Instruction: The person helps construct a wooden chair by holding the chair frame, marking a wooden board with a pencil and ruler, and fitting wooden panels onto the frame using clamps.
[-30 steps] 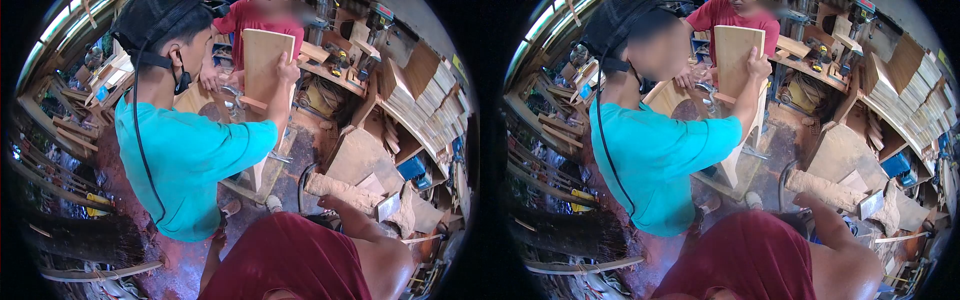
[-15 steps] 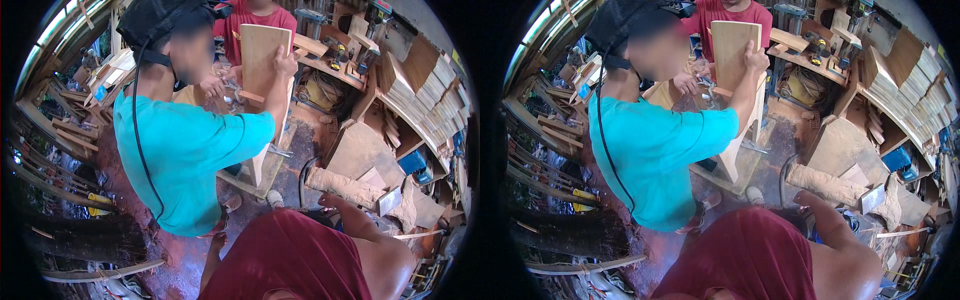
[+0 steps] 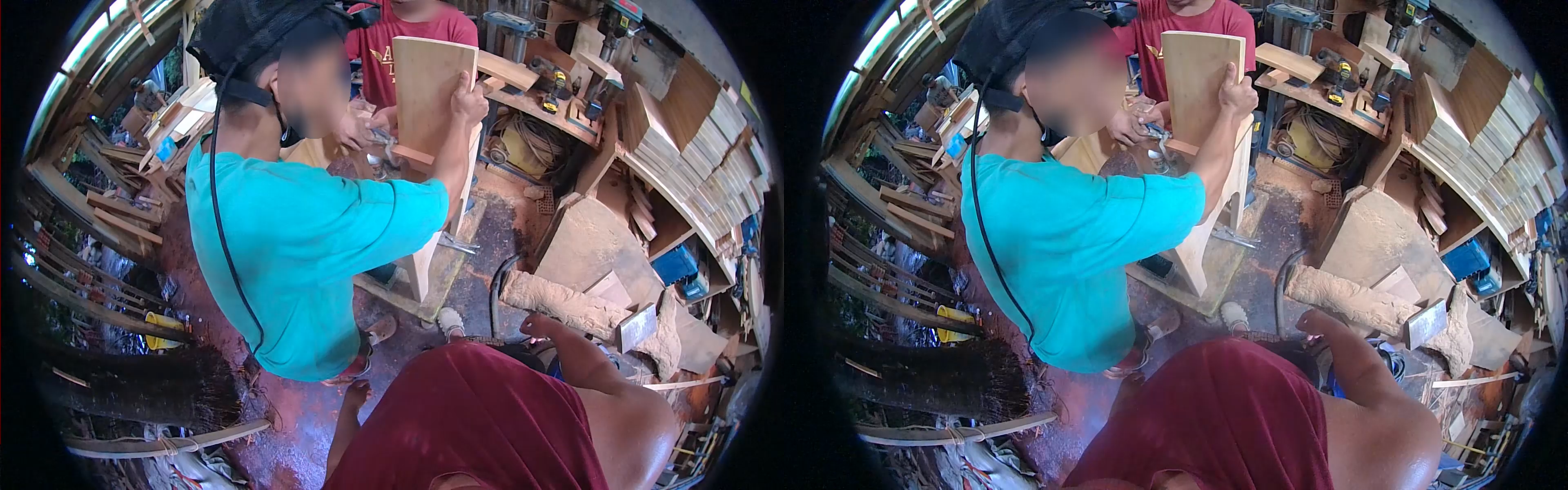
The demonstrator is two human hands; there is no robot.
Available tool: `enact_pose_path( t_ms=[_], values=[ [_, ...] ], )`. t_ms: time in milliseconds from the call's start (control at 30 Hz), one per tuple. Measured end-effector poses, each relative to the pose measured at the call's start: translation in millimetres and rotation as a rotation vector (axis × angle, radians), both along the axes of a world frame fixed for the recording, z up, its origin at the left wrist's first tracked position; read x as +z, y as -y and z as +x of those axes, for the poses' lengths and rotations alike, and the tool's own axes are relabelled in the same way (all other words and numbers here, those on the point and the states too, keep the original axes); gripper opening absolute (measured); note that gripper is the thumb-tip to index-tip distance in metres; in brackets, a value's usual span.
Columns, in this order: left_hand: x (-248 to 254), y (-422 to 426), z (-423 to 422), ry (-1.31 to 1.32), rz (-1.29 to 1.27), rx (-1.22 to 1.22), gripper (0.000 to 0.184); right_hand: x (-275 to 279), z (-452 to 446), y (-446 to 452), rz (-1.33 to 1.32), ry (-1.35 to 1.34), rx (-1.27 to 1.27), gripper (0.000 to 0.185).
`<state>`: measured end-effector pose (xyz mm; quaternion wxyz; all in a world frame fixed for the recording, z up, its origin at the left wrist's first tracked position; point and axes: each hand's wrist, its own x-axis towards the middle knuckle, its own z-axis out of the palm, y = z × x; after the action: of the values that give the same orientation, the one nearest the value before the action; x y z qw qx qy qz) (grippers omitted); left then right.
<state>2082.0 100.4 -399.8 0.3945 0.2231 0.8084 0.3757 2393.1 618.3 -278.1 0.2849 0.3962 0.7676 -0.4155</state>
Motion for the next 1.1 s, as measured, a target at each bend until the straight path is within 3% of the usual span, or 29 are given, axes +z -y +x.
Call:
enact_pose_path(
  t_ms=[367,433,500,633,867,967,1000,1033,1100],
  values=[
    [-27,7,-7,-0.011,-0.036,-0.066,0.036,12,-3,-1,0.019,0.016,0.008,0.027],
    [-35,7,-8,-0.022,0.077,-0.078,0.037,7,-1,-3,0.020,0.044,0.007,0.027],
    [-26,1,-7,-0.019,0.021,-0.062,0.037,-20,10,-11,0.078,-0.061,0.113,0.026],
    [-4,-11,1,0.094,-0.006,0.088,0.035,-4,7,-4,0.058,-0.054,0.077,0.027],
    [13,-20,4,0.125,-0.096,0.095,0.034,1,7,-3,-0.049,0.018,-0.036,0.029],
    [-11,-10,0,0.058,-0.022,0.045,0.033,-3,9,-3,-0.053,0.019,-0.051,0.029],
    [-39,1,-2,-0.033,0.134,-0.039,0.033,-4,10,-3,-0.057,0.027,-0.059,0.028],
    [-35,0,-2,-0.124,0.290,-0.124,0.033,-5,11,-3,-0.058,0.026,-0.059,0.028],
    [-27,-3,-1,-0.084,0.172,-0.121,0.032,-7,13,-4,-0.050,0.030,-0.045,0.028]
  ],
)
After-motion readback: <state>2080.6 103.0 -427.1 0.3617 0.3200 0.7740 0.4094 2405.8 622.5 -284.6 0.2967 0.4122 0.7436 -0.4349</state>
